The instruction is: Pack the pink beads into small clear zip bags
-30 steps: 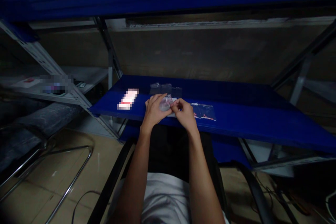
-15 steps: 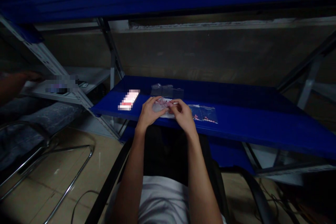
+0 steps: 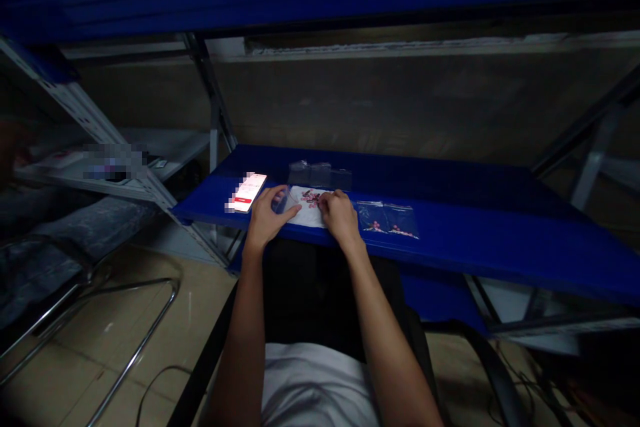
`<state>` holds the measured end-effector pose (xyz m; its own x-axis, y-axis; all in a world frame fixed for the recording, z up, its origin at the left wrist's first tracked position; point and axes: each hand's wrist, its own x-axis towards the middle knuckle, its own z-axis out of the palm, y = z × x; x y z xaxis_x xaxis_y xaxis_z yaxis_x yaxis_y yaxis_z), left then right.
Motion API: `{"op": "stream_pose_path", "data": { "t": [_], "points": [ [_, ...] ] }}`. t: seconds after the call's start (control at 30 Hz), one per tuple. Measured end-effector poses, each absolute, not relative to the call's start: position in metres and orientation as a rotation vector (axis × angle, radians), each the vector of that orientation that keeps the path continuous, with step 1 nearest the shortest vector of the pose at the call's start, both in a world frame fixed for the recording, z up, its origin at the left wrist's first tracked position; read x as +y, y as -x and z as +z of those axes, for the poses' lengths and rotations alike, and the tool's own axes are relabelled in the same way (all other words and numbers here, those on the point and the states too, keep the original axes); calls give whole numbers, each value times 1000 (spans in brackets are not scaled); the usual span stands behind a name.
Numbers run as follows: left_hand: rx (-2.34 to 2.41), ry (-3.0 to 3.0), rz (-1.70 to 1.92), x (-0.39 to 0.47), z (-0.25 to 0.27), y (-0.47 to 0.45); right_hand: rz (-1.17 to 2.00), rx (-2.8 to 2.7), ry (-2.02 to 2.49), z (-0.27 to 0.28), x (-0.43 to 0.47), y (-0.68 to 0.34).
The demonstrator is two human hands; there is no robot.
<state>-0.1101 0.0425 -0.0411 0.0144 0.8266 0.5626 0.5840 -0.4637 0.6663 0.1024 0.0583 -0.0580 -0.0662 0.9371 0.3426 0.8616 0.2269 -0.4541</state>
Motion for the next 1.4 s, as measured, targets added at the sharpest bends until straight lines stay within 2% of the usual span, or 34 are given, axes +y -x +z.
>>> {"op": "stream_pose_path", "data": {
  "t": [0.4, 0.6, 1.2, 1.4],
  "points": [
    [1495, -2014, 1424, 40, -35, 112, 190, -1997, 1559, -64, 66, -103],
    [1454, -2061, 1447, 39, -32, 109, 251, -1754, 1416, -51, 57, -108],
    [1371, -2121, 1310, 34, -19, 80, 844, -1145, 1240, -35, 12, -144],
    [1247, -2175, 1275, 33, -18, 72, 917, -1121, 1166, -24, 6, -126]
  ]
}}
